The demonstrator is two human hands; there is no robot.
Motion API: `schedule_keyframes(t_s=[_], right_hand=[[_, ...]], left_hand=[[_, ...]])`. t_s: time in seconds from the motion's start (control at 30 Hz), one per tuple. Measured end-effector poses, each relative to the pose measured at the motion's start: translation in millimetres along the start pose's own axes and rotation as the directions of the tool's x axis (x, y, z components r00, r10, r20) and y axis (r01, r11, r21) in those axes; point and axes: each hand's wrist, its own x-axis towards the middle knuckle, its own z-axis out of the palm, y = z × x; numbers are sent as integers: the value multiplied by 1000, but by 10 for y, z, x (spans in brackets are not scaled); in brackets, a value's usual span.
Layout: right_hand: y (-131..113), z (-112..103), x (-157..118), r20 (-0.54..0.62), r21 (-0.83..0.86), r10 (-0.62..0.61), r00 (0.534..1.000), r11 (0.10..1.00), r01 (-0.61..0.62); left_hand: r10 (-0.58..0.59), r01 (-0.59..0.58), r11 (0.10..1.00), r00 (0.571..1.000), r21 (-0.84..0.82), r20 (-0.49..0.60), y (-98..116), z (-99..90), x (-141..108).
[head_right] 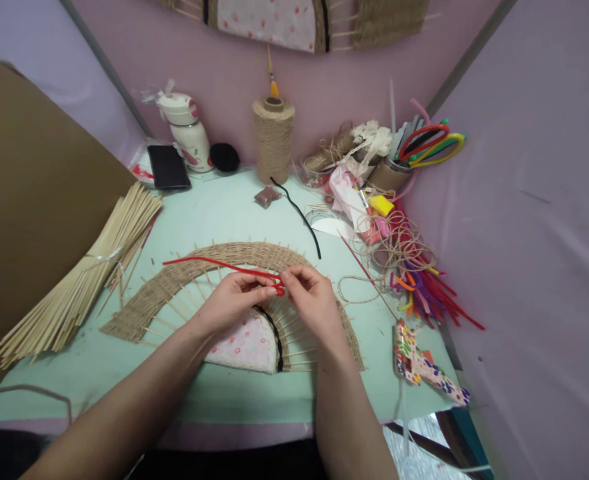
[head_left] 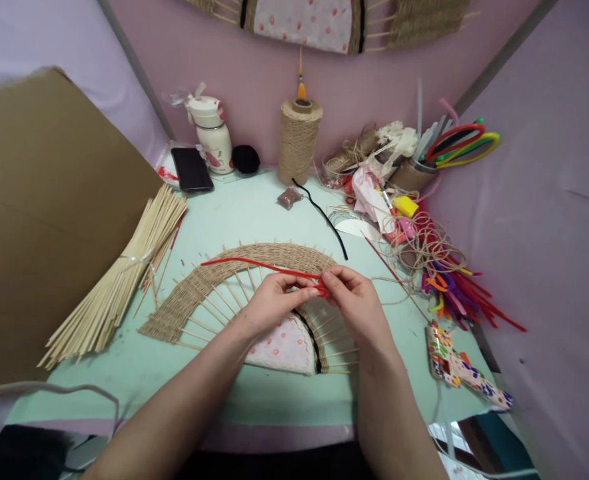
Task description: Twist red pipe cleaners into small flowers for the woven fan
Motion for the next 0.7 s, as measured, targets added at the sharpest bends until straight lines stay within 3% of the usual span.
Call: schedule_keyframes(t_s=[0.37, 0.6, 0.7], right_hand=[[-47, -29, -26, 52, -202, -57, 997, 977, 67], [-40, 9, -47, 31, -263, -110, 993, 958, 114], [-37, 5, -43, 42, -269, -131, 990, 953, 138]], left_hand=[[-10, 21, 990, 997, 139, -83, 54, 19, 8], [208, -156, 935, 969, 320, -134, 82, 28, -9], [187, -136, 937, 973, 321, -134, 85, 23, -9]])
